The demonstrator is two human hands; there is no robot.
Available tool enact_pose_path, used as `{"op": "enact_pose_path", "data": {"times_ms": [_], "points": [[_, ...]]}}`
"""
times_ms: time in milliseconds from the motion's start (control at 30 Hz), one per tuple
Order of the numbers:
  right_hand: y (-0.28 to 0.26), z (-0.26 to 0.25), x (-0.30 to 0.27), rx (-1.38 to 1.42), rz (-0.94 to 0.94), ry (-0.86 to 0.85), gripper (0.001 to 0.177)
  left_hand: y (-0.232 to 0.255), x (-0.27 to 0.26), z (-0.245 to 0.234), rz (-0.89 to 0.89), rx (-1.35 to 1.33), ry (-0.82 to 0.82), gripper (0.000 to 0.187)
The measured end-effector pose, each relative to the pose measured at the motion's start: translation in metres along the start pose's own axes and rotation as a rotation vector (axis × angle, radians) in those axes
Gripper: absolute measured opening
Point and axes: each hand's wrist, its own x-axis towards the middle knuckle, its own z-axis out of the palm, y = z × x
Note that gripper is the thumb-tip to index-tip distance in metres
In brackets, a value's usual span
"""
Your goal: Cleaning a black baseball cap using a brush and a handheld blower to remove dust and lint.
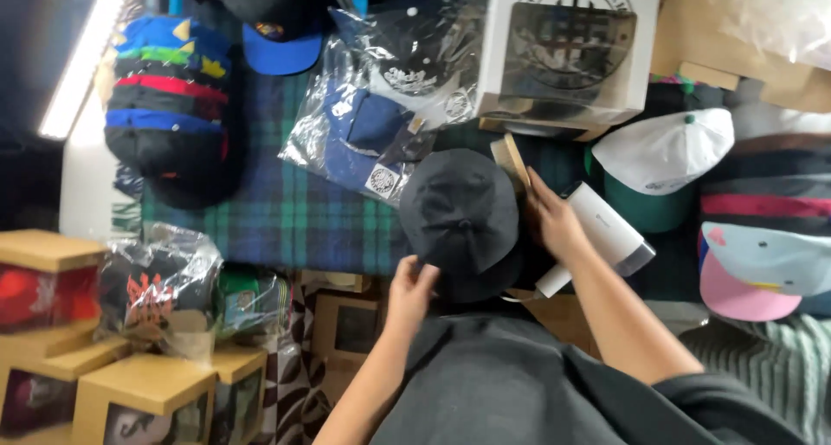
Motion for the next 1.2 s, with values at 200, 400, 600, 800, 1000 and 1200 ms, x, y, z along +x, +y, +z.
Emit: {"op": "enact_pose_path", "data": {"times_ms": [200,400,600,800,1000,1200], "points": [[-0.030,-0.011,-0.039,-0.110,0.032,-0.020,0.049,0.016,0.016,-0.012,0.164,0.022,-0.116,0.039],[0.000,-0.007,-0.071,0.445,0.267,0.015,0.048,0.106,0.021,-0.032,0.196,0.362,-0.025,0.055],[-0.070,0.001,-0.035,-0.212,-0.252,-0.036,0.053,0.113,0.027,-0.031,0.241,0.336,-0.172,0.067],[-0.089,-0.017,-0.036,-1.043,-0.329,0.181,0.031,0.108,0.030,-0.037,0.163,0.290,-0.242,0.067],[-0.149,0.019,-0.033,-0.940,-0.689,-0.267,0.016,0.110,0.031,-0.038,0.132,0.206,-0.237,0.066],[-0.264,0.050,0.002,-1.747,-0.092,-0.576,0.071,0.103,0.030,-0.048,0.103,0.120,-0.338,0.061]]}}
